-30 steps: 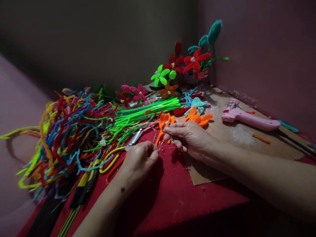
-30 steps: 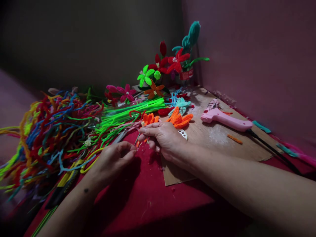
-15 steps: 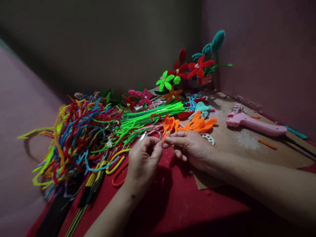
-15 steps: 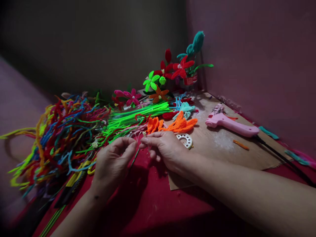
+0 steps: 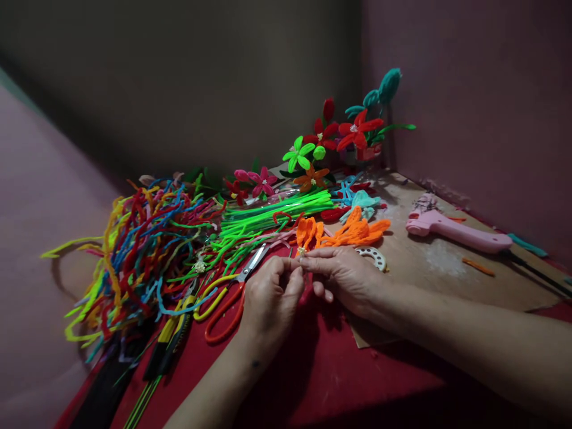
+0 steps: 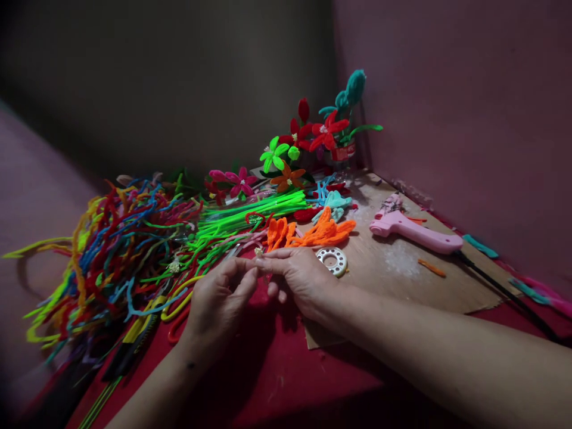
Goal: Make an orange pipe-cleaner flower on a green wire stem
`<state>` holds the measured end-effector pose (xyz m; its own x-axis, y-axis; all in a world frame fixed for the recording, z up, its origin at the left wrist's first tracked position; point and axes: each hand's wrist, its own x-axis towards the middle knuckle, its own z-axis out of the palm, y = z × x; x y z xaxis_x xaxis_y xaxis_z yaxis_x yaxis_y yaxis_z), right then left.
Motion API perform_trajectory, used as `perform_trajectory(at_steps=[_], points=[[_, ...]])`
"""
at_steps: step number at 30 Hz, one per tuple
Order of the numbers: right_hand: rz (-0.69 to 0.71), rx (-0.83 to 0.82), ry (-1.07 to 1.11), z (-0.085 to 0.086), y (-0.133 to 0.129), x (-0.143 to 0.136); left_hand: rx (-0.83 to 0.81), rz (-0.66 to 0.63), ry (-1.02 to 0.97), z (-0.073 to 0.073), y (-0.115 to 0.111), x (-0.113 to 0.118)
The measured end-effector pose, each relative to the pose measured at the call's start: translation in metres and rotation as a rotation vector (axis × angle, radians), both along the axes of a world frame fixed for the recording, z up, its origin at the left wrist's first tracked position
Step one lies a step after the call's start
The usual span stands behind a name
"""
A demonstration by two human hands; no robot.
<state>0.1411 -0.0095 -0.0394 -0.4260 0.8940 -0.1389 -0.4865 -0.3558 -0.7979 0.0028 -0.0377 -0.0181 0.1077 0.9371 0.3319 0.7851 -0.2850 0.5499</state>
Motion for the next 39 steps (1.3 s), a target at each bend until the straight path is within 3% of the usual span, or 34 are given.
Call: perform_trajectory(at_steps=[4, 7, 9, 13, 16, 20, 28, 35, 39], points=[[-0.024, 0.015, -0.005, 0.001, -0.002, 0.000, 0.100, -0.002, 0.059, 0.003, -0.005, 0.004], [-0.015, 0.017, -0.028, 0.001, -0.003, 0.000, 0.076, 0.001, -0.113, 0.011, -0.006, 0.005], [0.022, 0.031, -0.045, 0.003, -0.003, 0.000, -0.066, 0.027, -0.367, 0.018, -0.003, 0.003], [0.118, 0.042, -0.047, 0.006, -0.003, 0.002, -0.517, -0.018, -0.828, 0.025, 0.006, -0.005], [0.192, 0.019, -0.016, 0.007, -0.003, 0.003, -0.743, -0.103, -1.002, 0.022, 0.010, -0.009], [0.300, 0.019, -0.001, 0.006, -0.002, 0.005, -0.884, -0.195, -1.106, 0.019, 0.011, -0.010], [0.405, 0.047, -0.071, 0.009, -0.002, 0.009, -0.869, -0.187, -1.139, 0.013, 0.012, -0.012], [0.347, 0.102, -0.147, 0.011, -0.003, 0.009, -0.795, -0.151, -1.169, 0.007, 0.013, -0.012], [0.357, 0.063, -0.085, 0.011, -0.003, 0.008, -0.808, -0.163, -1.176, 0.007, 0.013, -0.012]])
